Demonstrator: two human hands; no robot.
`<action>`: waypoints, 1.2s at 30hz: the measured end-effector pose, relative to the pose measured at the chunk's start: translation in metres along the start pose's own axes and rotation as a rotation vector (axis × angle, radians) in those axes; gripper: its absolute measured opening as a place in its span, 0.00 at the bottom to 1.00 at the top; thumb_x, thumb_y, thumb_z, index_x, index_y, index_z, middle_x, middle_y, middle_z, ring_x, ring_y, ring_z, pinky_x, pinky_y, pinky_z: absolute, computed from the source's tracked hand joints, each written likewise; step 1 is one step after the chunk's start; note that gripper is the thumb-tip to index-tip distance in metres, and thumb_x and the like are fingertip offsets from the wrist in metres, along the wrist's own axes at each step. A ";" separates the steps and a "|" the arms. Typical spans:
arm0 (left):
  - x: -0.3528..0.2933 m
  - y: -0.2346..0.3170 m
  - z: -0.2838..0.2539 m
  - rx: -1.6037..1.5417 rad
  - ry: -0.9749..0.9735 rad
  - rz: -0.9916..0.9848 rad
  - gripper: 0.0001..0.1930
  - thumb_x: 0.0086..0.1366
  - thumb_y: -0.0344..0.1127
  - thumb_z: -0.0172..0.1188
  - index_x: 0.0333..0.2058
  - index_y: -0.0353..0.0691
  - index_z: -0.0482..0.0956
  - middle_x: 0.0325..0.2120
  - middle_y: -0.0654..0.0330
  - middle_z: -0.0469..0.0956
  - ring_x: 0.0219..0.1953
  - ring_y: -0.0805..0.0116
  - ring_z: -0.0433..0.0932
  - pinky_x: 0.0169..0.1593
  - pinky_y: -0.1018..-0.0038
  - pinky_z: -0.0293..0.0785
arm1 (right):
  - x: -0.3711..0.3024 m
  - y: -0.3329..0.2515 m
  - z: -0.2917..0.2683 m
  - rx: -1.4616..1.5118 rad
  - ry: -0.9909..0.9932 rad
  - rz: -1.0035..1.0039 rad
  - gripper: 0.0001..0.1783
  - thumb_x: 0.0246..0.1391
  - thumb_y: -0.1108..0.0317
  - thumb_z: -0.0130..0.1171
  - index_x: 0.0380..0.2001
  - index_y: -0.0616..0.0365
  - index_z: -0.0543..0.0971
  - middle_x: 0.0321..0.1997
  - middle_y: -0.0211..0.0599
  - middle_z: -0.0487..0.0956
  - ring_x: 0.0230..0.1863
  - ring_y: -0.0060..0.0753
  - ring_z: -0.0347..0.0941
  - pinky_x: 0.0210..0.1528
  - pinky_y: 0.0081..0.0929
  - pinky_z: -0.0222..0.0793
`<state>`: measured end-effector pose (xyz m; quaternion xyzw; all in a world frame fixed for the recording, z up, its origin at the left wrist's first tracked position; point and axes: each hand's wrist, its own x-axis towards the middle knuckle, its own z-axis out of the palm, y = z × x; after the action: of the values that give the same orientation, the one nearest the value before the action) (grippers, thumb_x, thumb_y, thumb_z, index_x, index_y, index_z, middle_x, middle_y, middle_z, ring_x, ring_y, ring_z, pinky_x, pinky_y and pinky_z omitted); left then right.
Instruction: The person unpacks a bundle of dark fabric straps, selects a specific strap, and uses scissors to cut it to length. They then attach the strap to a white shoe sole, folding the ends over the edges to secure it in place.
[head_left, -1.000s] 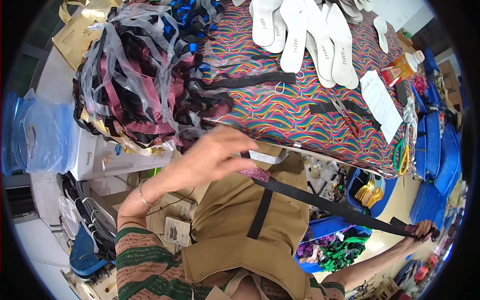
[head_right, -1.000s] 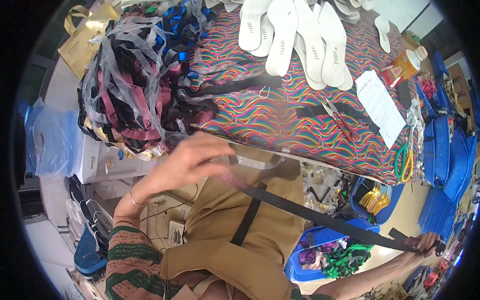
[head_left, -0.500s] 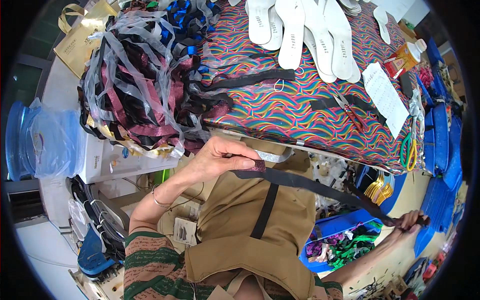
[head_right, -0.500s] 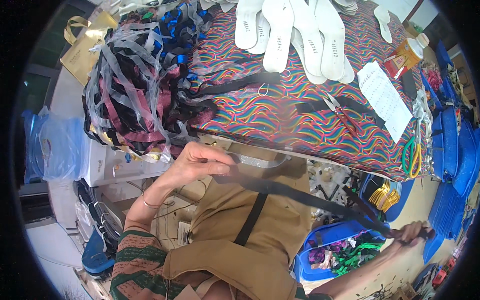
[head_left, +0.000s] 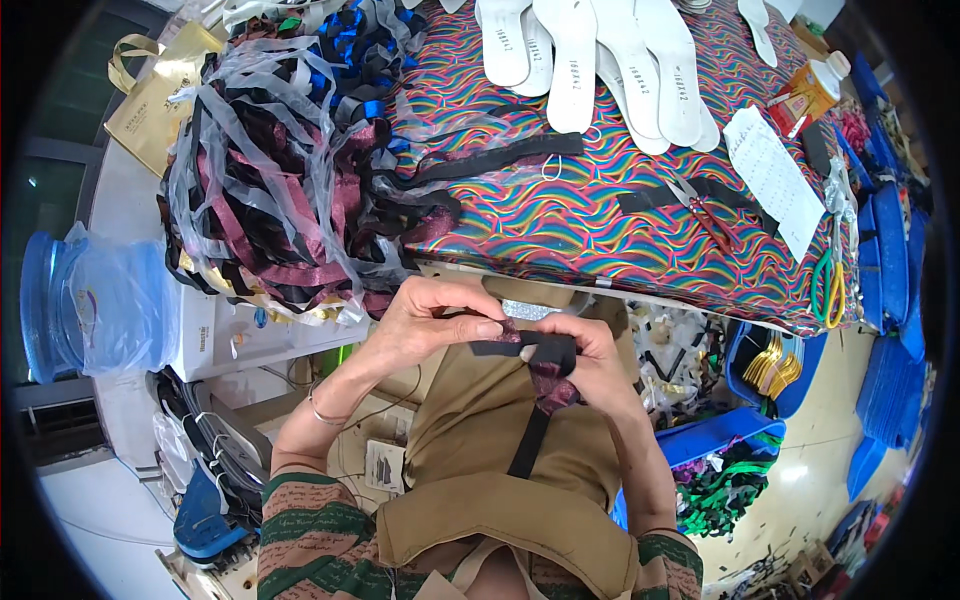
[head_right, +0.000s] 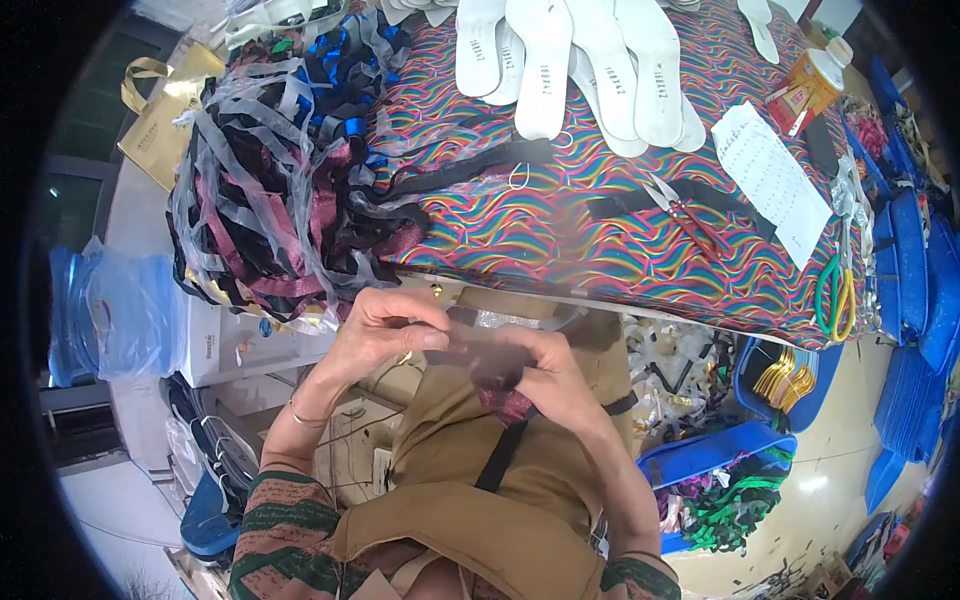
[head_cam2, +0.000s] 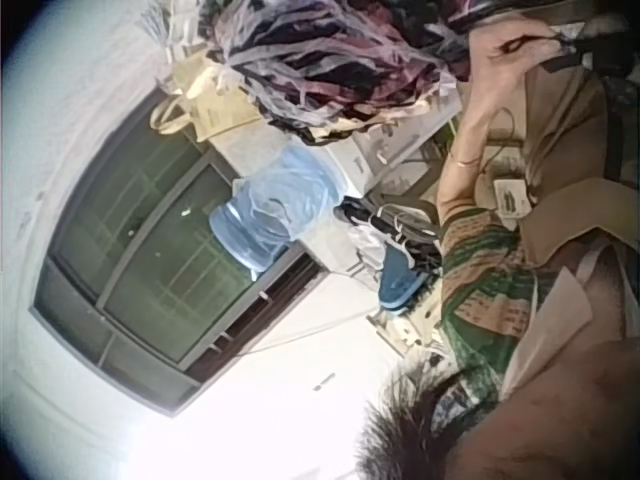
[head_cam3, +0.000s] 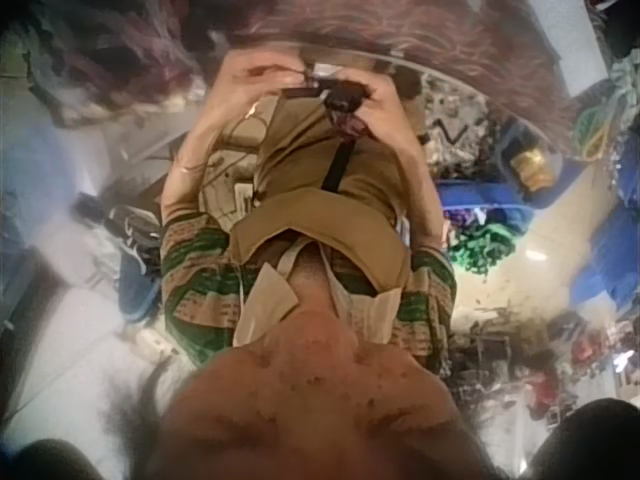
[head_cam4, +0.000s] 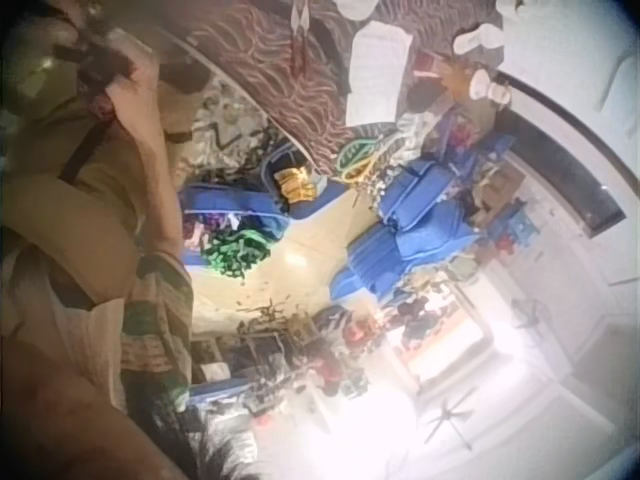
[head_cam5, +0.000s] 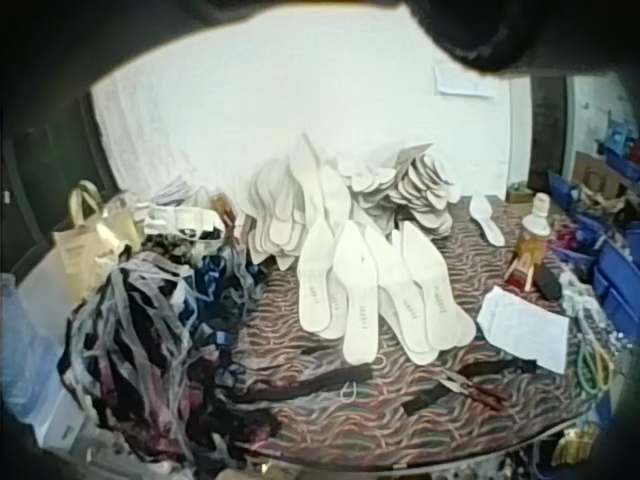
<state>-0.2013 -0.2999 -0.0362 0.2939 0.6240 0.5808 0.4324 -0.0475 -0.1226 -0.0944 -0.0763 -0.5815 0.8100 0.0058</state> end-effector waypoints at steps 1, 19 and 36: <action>0.000 -0.003 -0.003 0.047 0.004 0.060 0.08 0.59 0.26 0.66 0.38 0.34 0.84 0.36 0.60 0.80 0.36 0.77 0.75 0.41 0.81 0.71 | -0.002 -0.001 0.000 -0.022 0.006 0.023 0.09 0.50 0.78 0.62 0.37 0.63 0.79 0.29 0.25 0.77 0.29 0.13 0.69 0.32 0.18 0.65; -0.083 0.028 -0.056 1.171 0.306 -0.126 0.10 0.52 0.25 0.65 0.35 0.36 0.84 0.28 0.52 0.79 0.32 0.51 0.77 0.38 0.64 0.73 | -0.132 -0.033 -0.123 -0.026 0.617 -0.189 0.17 0.44 0.66 0.72 0.35 0.63 0.78 0.26 0.33 0.76 0.15 0.19 0.68 0.15 0.16 0.62; 0.030 0.020 0.061 0.153 -0.025 0.237 0.09 0.62 0.24 0.58 0.41 0.31 0.80 0.23 0.63 0.78 0.22 0.78 0.75 0.25 0.80 0.70 | -0.106 -0.080 -0.106 -0.293 0.570 -0.214 0.15 0.47 0.76 0.54 0.39 0.65 0.83 0.23 0.25 0.75 0.21 0.13 0.68 0.25 0.15 0.63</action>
<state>-0.1637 -0.2414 -0.0194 0.4049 0.6219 0.5748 0.3449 0.0650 -0.0079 -0.0396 -0.2385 -0.6715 0.6585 0.2420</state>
